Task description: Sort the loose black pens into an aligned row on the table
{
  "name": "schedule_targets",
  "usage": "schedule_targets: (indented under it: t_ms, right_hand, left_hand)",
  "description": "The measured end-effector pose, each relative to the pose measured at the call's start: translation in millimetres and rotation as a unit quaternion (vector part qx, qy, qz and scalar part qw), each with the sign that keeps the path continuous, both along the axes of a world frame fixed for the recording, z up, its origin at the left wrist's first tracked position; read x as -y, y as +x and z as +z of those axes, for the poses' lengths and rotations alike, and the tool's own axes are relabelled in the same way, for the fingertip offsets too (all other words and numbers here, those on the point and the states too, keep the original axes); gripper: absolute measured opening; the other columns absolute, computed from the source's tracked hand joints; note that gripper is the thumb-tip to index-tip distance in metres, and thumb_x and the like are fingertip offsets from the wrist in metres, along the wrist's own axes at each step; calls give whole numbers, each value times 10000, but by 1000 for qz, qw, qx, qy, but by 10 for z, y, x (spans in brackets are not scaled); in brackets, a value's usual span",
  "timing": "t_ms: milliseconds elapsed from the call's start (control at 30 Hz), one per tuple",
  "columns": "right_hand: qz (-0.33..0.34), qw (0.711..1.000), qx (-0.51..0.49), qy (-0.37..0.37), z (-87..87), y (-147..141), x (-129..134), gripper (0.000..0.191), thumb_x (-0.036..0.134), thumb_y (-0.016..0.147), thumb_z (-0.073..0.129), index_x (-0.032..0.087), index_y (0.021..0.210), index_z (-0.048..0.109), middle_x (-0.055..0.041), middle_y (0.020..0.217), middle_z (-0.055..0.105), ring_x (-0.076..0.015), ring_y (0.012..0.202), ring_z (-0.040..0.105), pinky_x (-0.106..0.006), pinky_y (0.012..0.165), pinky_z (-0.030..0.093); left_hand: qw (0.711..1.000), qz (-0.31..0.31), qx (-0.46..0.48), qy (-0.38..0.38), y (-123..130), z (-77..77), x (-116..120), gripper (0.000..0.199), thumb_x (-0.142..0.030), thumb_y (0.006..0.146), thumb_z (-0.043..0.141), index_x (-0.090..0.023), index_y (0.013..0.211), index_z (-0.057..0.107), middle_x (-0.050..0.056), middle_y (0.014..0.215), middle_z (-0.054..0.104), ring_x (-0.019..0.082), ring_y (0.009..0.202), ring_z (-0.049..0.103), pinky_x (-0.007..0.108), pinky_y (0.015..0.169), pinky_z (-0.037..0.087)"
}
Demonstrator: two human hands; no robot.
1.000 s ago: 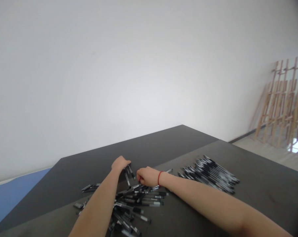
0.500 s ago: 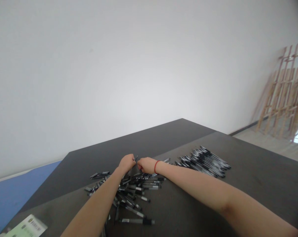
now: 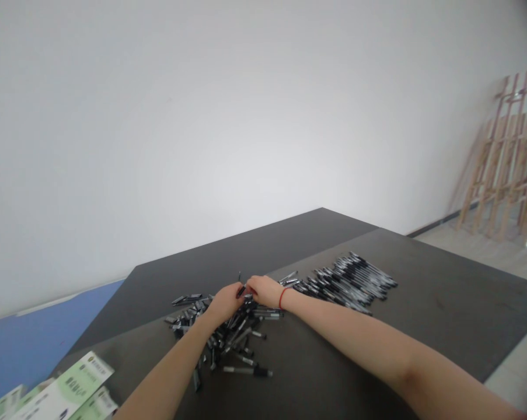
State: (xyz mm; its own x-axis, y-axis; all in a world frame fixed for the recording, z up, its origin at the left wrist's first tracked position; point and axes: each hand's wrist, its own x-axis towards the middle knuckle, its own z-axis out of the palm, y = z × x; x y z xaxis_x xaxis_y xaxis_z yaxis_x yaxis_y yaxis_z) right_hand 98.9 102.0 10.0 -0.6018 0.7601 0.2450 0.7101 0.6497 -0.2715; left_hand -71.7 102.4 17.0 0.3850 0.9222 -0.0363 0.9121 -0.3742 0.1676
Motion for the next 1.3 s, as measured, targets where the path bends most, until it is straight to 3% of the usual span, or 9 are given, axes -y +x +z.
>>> schedule_targets:
  t_ms: [233, 433, 633, 800, 933, 1100, 1300]
  right_hand:
    - [13, 999, -42, 29, 0, 104, 315, 144, 77, 786, 513, 159, 893, 565, -44, 884, 607, -155, 823, 552, -251, 720, 375]
    - [41, 997, -49, 42, -90, 149, 540, 140, 73, 784, 516, 160, 881, 568, -36, 873, 596, -158, 822, 542, -265, 751, 370]
    - [63, 995, -39, 61, -131, 199, 602, 166, 85, 811, 499, 150, 947, 569, -64, 929, 583, -186, 907, 523, -310, 816, 355]
    - [74, 991, 4, 113, -16, 200, 706, 142, 168, 857, 485, 147, 964, 577, -81, 950, 578, -199, 915, 506, -325, 793, 349]
    - [135, 984, 0, 119, 39, 80, 931, 148, 254, 884, 477, 173, 942, 587, -59, 957, 579, -184, 905, 498, -307, 765, 344]
    - [156, 983, 23, 94, -18, 6, 1057, 124, 212, 874, 491, 175, 936, 591, -51, 937, 586, -174, 844, 504, -297, 711, 345]
    - [141, 988, 14, 69, 0, 134, 939, 129, 142, 838, 479, 175, 877, 597, -48, 890, 574, -173, 842, 505, -283, 723, 338]
  left_hand:
    - [997, -39, 37, 56, -29, 8, 329, 111, -218, 857, 523, -173, 912, 609, 47, 934, 626, 183, 901, 580, 333, 829, 455]
    - [991, -74, 72, 89, -63, 19, 515, 143, -153, 820, 490, -197, 899, 602, 36, 926, 632, 187, 926, 566, 301, 843, 428]
    - [987, -57, 88, 122, -75, 17, 616, 166, -177, 857, 452, -193, 932, 599, 45, 956, 637, 189, 936, 570, 313, 862, 428]
    - [985, -45, 98, 134, -60, -46, 647, 208, -201, 869, 445, -201, 992, 613, 53, 983, 657, 197, 938, 591, 339, 861, 433]
    - [983, -46, 109, 139, -50, -79, 644, 209, -212, 862, 461, -210, 991, 626, 46, 974, 663, 196, 931, 594, 334, 861, 434]
    - [978, -17, 132, 163, -98, 38, 688, 240, -260, 889, 417, -220, 1034, 606, 41, 1050, 647, 192, 996, 573, 339, 916, 417]
    - [974, 51, 148, 166, -210, 150, 754, 277, -294, 902, 376, -186, 1056, 580, 57, 985, 657, 196, 896, 606, 320, 806, 459]
